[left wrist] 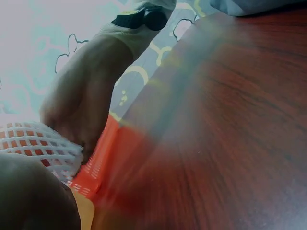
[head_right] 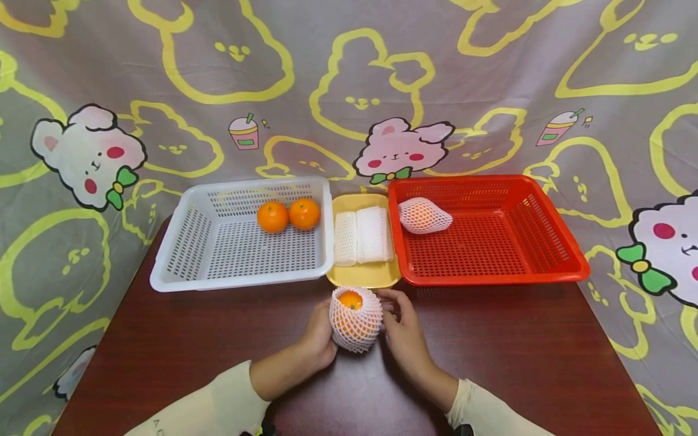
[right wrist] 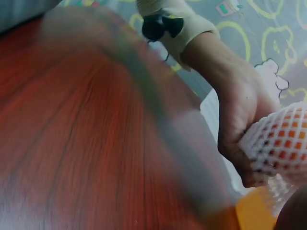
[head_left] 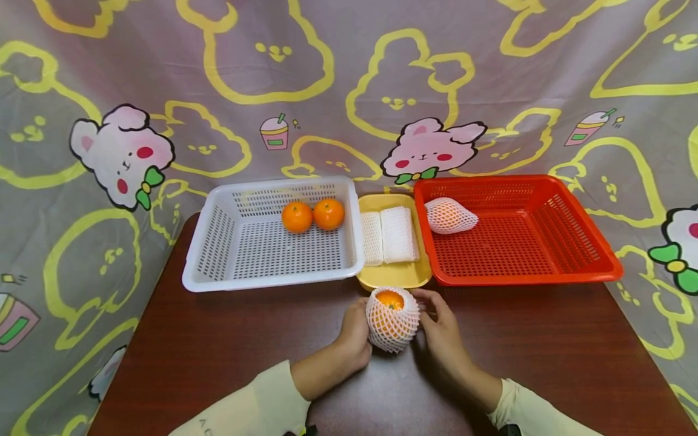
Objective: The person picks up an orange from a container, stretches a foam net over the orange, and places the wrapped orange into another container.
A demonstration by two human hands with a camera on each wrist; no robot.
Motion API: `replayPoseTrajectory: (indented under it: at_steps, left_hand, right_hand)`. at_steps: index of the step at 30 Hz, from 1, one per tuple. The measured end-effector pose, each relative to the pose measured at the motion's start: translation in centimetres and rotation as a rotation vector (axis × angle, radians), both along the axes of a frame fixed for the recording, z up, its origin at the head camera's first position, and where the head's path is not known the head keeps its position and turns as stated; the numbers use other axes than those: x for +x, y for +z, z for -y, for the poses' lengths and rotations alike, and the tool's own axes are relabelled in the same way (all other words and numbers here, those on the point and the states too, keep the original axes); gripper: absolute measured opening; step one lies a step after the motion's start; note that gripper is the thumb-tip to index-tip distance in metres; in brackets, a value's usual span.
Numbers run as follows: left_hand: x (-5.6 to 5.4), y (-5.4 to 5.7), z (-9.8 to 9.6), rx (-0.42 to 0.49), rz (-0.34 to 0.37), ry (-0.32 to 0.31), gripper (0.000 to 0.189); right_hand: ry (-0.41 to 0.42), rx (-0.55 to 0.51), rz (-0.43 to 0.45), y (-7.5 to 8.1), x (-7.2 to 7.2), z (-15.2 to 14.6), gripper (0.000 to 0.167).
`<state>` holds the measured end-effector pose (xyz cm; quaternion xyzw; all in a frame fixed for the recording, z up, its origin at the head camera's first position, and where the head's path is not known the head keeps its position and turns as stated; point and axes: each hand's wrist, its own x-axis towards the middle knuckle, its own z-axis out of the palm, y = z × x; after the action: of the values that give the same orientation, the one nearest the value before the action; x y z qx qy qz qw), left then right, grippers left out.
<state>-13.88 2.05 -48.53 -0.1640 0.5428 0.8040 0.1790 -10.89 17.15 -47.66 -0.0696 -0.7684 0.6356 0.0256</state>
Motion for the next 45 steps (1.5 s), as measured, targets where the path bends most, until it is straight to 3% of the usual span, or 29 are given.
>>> replayPoseTrajectory:
  at_steps: [4,7,10,16,21,23,27,32,37,41,45]
  left_hand:
    - [-0.2,0.2,0.4,0.003,-0.001,0.012,0.033]
    - [-0.4,0.4,0.4,0.026,-0.018,0.031,0.034]
    - [-0.6,0.7,0.3,0.023,-0.027,0.053,0.035]
    - [0.1,1.7,0.1,-0.158,-0.052,0.016,0.028]
    - [0.4,2.3,0.4,-0.352,-0.149,-0.071,0.031]
    - [0.6,2.6,0.7,-0.378,-0.212,-0.092,0.032]
    - [1.1,3.3,1.5,-0.334,-0.328,-0.129,0.034]
    - [1.5,4.4,2.3,-0.291,-0.452,-0.252,0.042]
    - [1.8,4.8,2.6,-0.285,-0.465,-0.365,0.064]
    - [1.6,4.5,2.7,-0.261,-0.468,-0.372,0.066]
    - [1.3,4.5,2.8,-0.173,-0.459,-0.393,0.065]
  right_hand:
    - [0.162,0.105,-0.290,0.2,0.7,-0.7,0.069]
    - [0.333,0.040,-0.356,0.5,0.9,-1.1,0.083]
    - [0.404,0.032,-0.287,1.0,0.9,-1.3,0.087]
    - [0.322,0.133,-0.161,1.7,0.6,-1.1,0.096]
    - [0.281,0.046,-0.060,2.4,0.1,-1.7,0.079]
    - [0.279,-0.018,-0.012,2.8,0.0,-1.9,0.074]
    - [0.271,-0.095,0.045,3.2,-0.1,-2.2,0.069]
    - [0.274,-0.119,0.046,3.1,0.0,-2.7,0.068]
    - [0.322,-0.132,0.030,2.6,0.0,-3.0,0.074]
    - [0.341,-0.142,0.055,2.6,0.2,-3.1,0.074]
    - [0.317,-0.089,0.044,3.2,0.4,-3.2,0.061]
